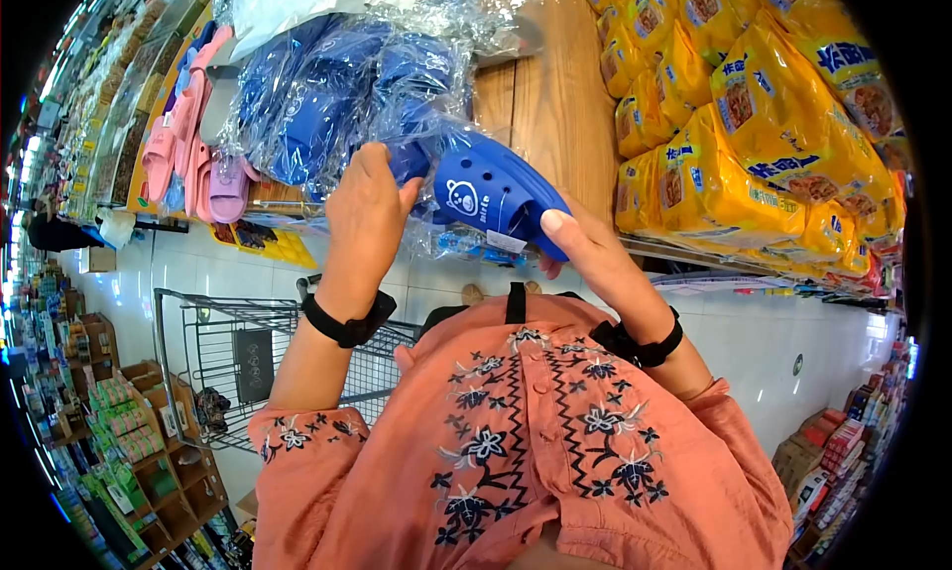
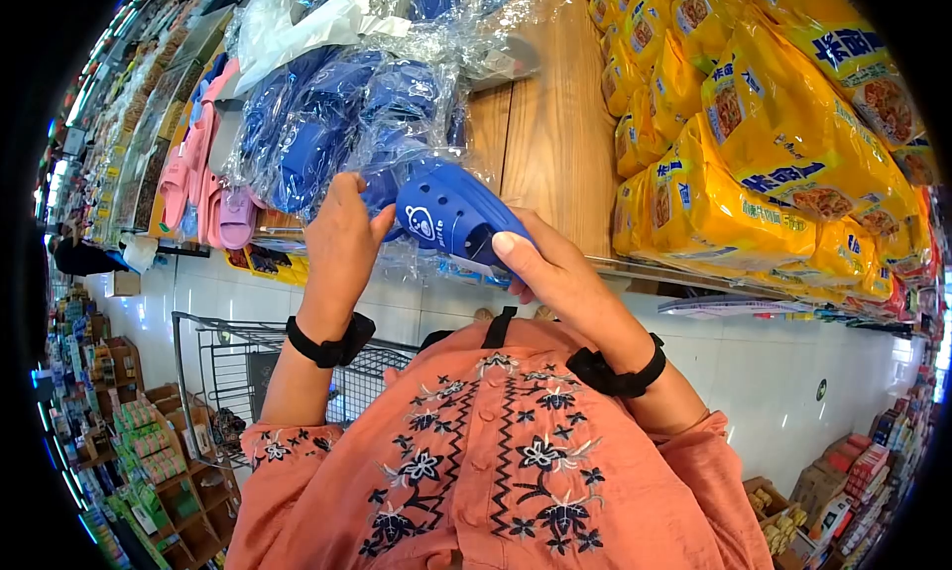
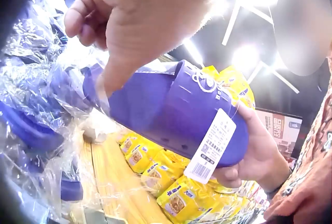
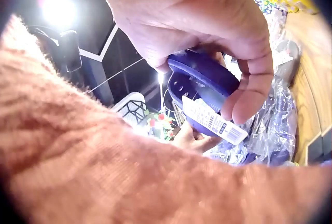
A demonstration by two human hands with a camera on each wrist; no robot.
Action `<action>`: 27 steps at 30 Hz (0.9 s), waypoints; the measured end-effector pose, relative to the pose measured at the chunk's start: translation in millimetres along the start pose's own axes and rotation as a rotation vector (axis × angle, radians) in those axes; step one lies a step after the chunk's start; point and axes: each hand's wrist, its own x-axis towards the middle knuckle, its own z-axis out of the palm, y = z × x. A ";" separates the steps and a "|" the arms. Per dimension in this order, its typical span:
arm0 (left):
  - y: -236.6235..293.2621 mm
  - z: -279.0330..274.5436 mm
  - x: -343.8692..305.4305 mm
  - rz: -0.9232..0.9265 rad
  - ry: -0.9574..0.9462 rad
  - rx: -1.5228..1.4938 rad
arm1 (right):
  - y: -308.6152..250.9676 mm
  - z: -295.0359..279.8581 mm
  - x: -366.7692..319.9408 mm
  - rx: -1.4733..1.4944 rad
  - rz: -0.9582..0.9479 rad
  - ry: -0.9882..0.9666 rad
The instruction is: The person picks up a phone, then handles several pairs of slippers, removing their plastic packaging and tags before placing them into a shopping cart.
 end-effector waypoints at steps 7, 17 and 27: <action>-14.0 9.5 -11.7 -0.135 0.025 -0.018 | 4.7 4.3 3.0 0.027 0.045 -0.033; 2.6 12.3 -23.4 -0.374 0.156 -0.756 | -8.5 11.5 1.1 0.231 0.074 -0.170; 15.8 36.7 -37.6 -0.340 0.206 -0.863 | 8.5 33.2 10.9 0.033 -0.129 0.046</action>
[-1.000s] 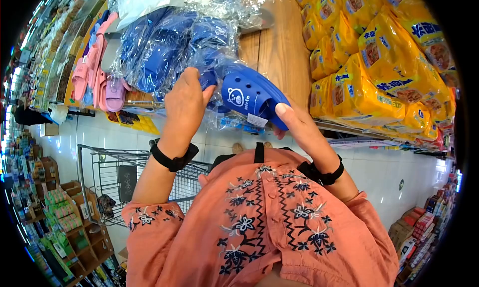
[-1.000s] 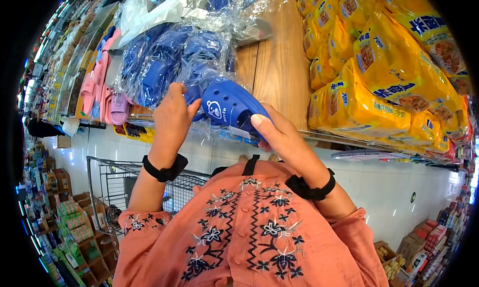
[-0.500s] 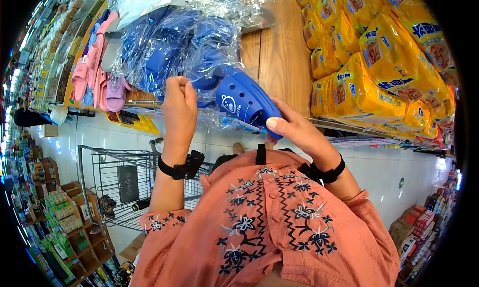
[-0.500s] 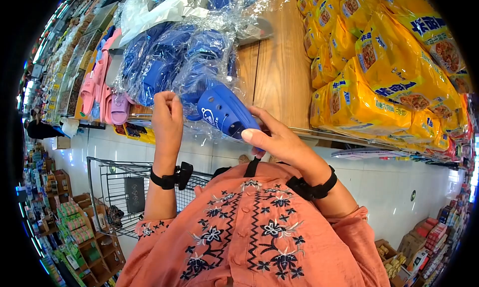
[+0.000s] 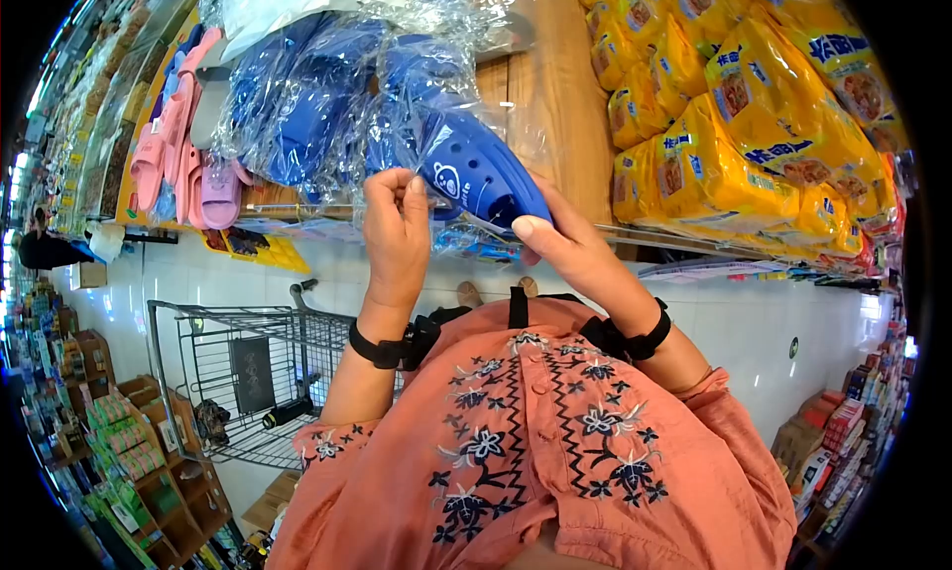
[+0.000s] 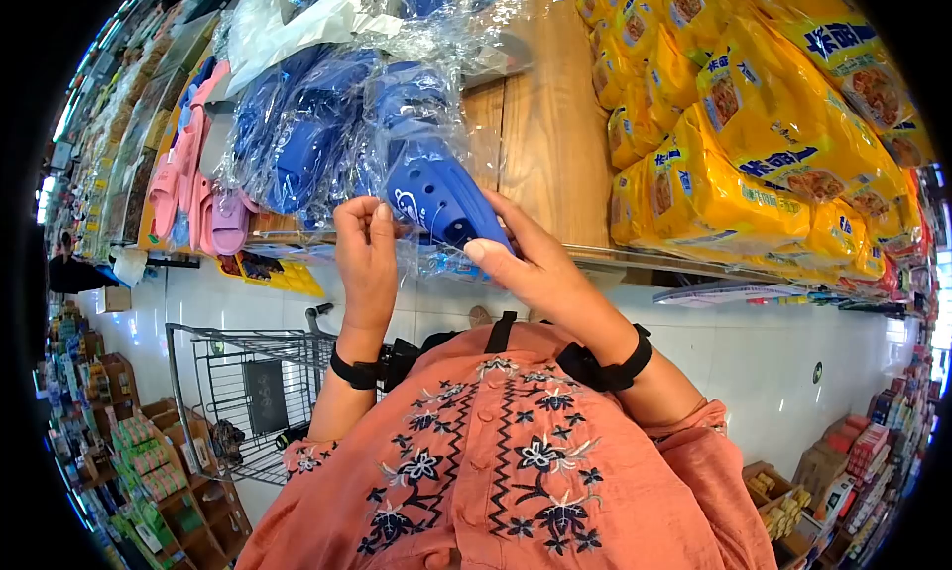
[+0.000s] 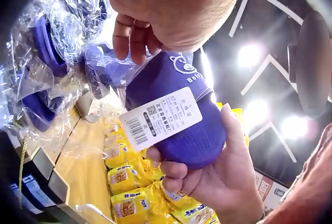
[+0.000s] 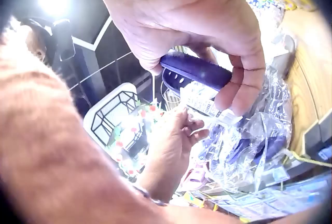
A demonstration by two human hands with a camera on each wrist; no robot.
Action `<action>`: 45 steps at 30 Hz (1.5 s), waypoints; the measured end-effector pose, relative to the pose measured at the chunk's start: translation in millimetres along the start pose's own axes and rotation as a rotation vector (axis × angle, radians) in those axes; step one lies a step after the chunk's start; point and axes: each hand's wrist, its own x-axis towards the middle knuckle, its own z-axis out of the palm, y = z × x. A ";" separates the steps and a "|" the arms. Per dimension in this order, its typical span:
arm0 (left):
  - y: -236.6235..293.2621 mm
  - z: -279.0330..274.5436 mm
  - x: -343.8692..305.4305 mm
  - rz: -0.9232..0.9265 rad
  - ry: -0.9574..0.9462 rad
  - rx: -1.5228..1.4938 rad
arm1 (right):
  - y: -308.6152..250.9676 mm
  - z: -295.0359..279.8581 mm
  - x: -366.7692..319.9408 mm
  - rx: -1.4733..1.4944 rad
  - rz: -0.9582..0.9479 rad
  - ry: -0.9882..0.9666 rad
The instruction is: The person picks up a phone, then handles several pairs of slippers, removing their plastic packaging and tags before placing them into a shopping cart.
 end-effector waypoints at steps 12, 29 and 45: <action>0.8 6.3 -5.0 0.140 -0.031 0.050 | 4.0 -8.5 -9.4 -0.677 -0.192 0.159; 9.1 16.5 -2.6 0.037 -0.172 -0.116 | 0.8 -2.7 -8.3 -0.864 -0.098 0.195; -35.1 23.4 52.9 -0.343 -0.254 -0.314 | 56.0 -46.1 17.3 0.171 0.199 0.264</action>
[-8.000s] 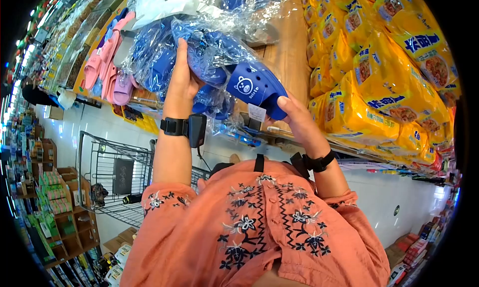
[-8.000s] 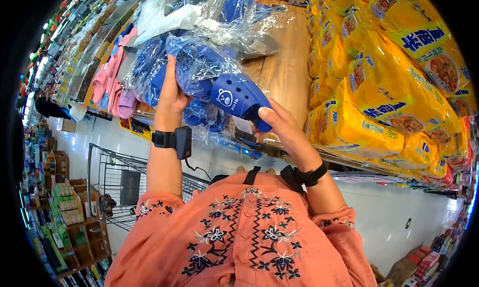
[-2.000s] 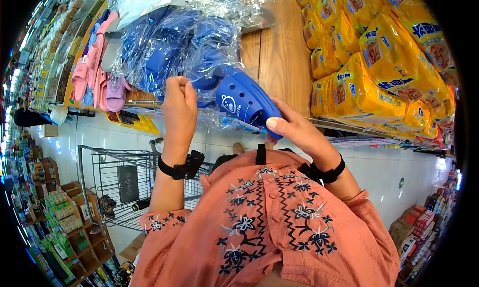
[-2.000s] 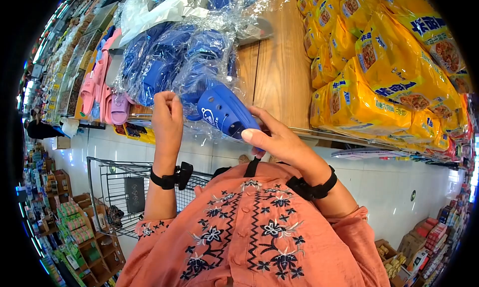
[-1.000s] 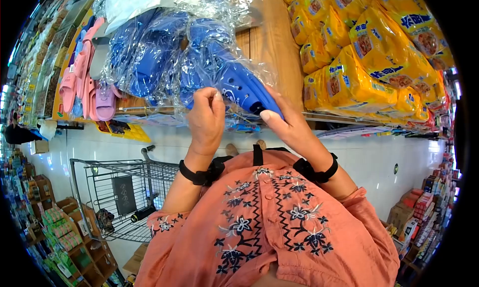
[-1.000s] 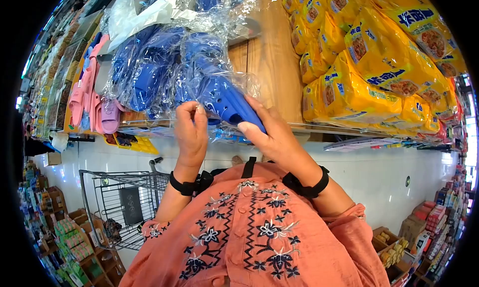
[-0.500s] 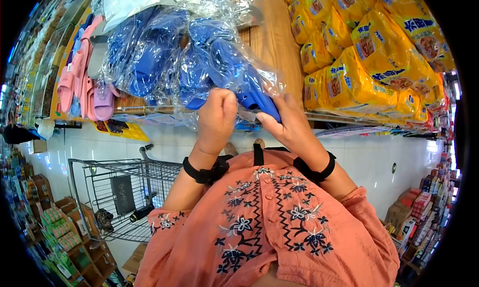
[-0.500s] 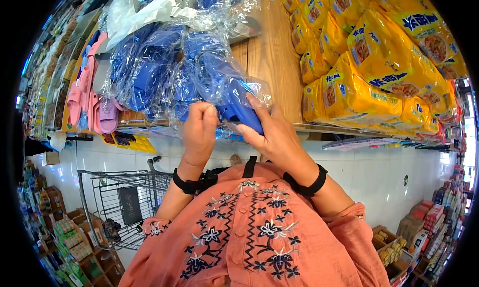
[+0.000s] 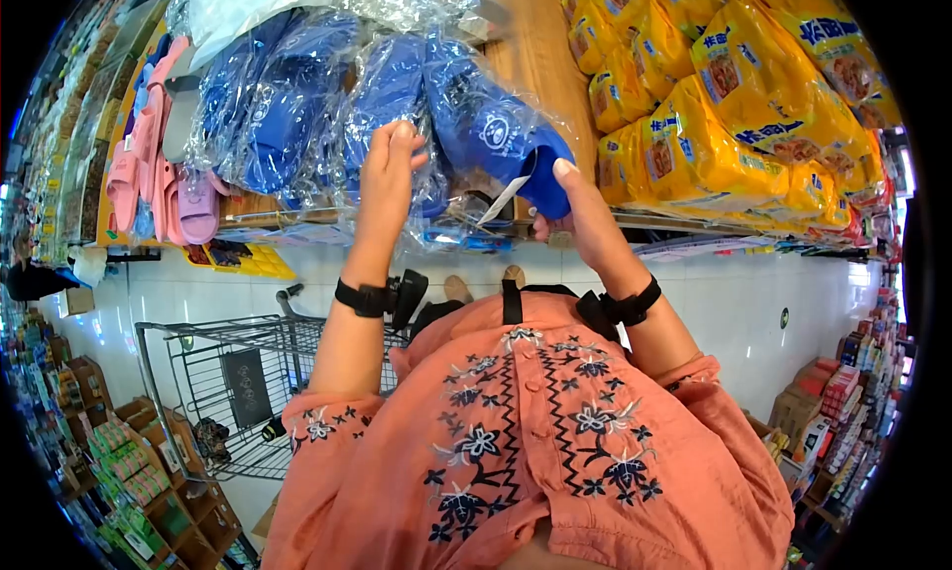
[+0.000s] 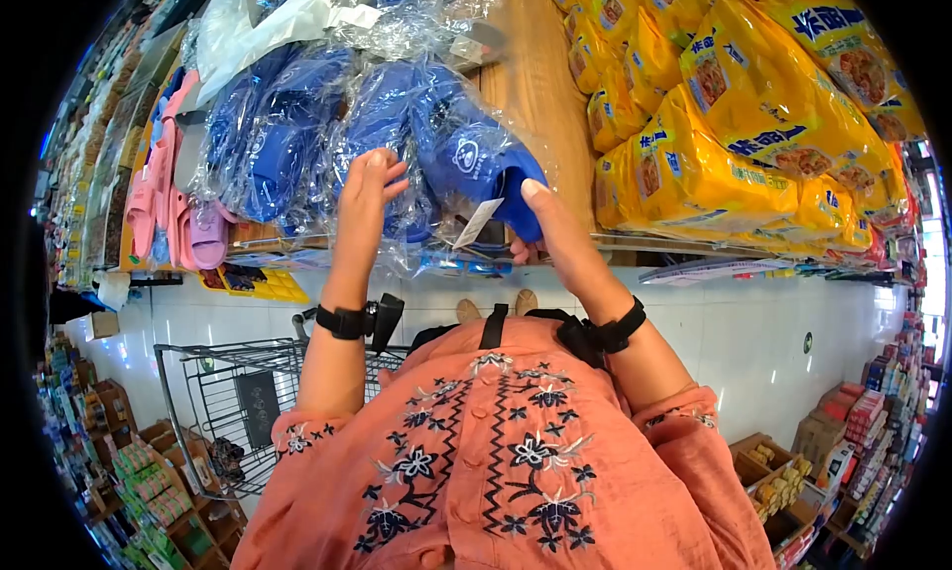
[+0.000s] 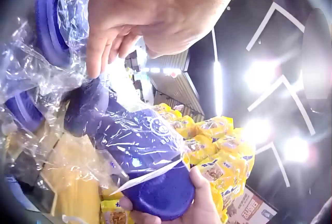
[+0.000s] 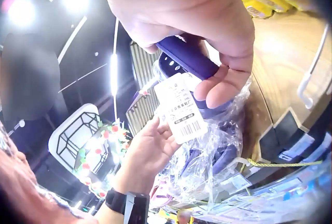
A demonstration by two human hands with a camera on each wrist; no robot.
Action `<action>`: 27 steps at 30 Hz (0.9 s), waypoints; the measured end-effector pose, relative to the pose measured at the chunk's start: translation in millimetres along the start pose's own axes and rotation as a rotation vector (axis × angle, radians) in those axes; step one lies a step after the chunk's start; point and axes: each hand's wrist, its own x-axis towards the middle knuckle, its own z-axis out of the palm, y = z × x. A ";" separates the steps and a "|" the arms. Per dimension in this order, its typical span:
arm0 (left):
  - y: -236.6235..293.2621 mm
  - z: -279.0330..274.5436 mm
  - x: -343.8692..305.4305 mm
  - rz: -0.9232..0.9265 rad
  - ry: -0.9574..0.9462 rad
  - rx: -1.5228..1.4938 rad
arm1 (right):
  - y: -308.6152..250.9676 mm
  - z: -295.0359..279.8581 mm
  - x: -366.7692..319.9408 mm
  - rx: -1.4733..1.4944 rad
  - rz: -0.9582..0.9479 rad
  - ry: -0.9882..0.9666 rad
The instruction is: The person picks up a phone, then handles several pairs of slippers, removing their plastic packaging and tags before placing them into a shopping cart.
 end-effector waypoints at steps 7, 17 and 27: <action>-7.9 29.5 30.3 -0.303 -0.260 -0.107 | -7.2 -19.5 -0.9 0.274 0.001 -0.071; -19.6 66.9 26.8 0.002 -0.152 0.171 | -9.8 -38.5 1.0 0.447 0.036 -0.123; 9.3 80.2 -35.9 -0.196 -0.367 0.065 | -2.9 -50.5 10.4 0.609 0.048 -0.168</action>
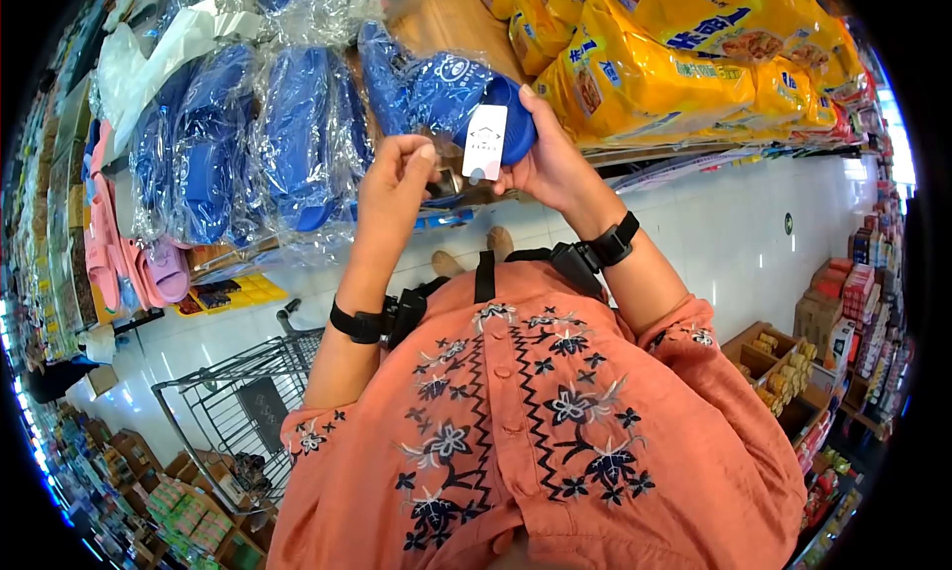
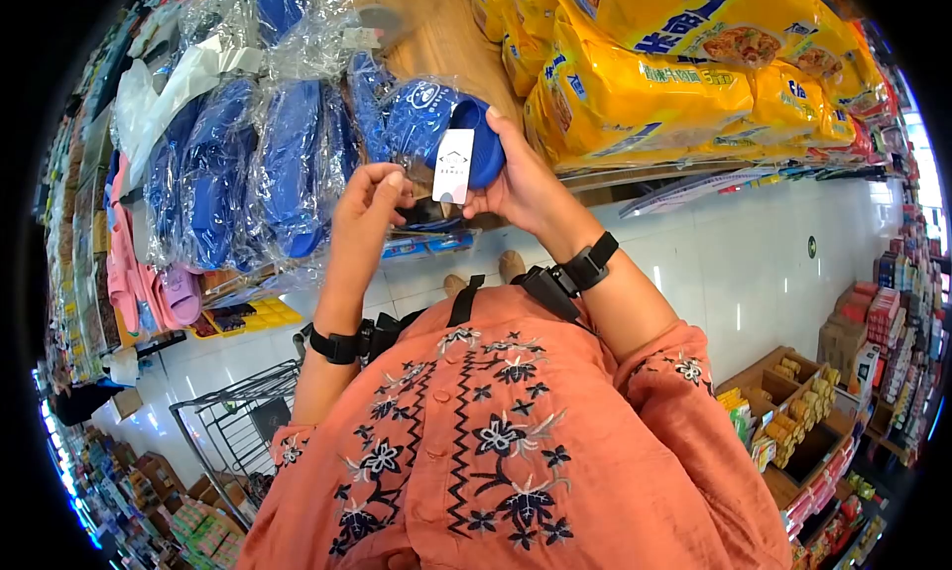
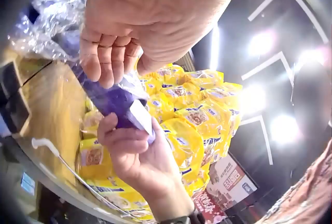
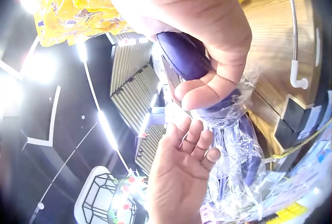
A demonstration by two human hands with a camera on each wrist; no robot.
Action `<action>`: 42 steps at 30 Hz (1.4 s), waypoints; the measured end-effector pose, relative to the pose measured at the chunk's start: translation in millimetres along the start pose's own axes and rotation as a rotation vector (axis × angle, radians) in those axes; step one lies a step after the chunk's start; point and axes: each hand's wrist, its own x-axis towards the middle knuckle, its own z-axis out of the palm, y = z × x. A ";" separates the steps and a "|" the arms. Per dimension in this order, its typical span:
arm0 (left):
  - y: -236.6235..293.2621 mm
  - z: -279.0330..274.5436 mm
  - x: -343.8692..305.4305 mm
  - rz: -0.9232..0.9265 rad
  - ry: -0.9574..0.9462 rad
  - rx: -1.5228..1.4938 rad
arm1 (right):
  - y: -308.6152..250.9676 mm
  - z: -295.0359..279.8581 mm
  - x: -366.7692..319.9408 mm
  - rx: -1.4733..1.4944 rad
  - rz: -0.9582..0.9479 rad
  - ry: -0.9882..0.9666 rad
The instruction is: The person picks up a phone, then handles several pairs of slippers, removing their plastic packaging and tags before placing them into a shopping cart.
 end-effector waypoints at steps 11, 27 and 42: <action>5.1 34.8 -6.7 0.684 0.062 0.763 | -3.3 -3.2 0.0 0.015 0.028 0.000; 19.2 35.4 -9.5 0.465 0.025 0.693 | -5.6 9.9 6.6 -0.220 0.048 0.049; 15.4 15.8 -5.1 -0.132 0.048 -0.280 | -4.8 8.3 11.5 -0.266 0.067 0.014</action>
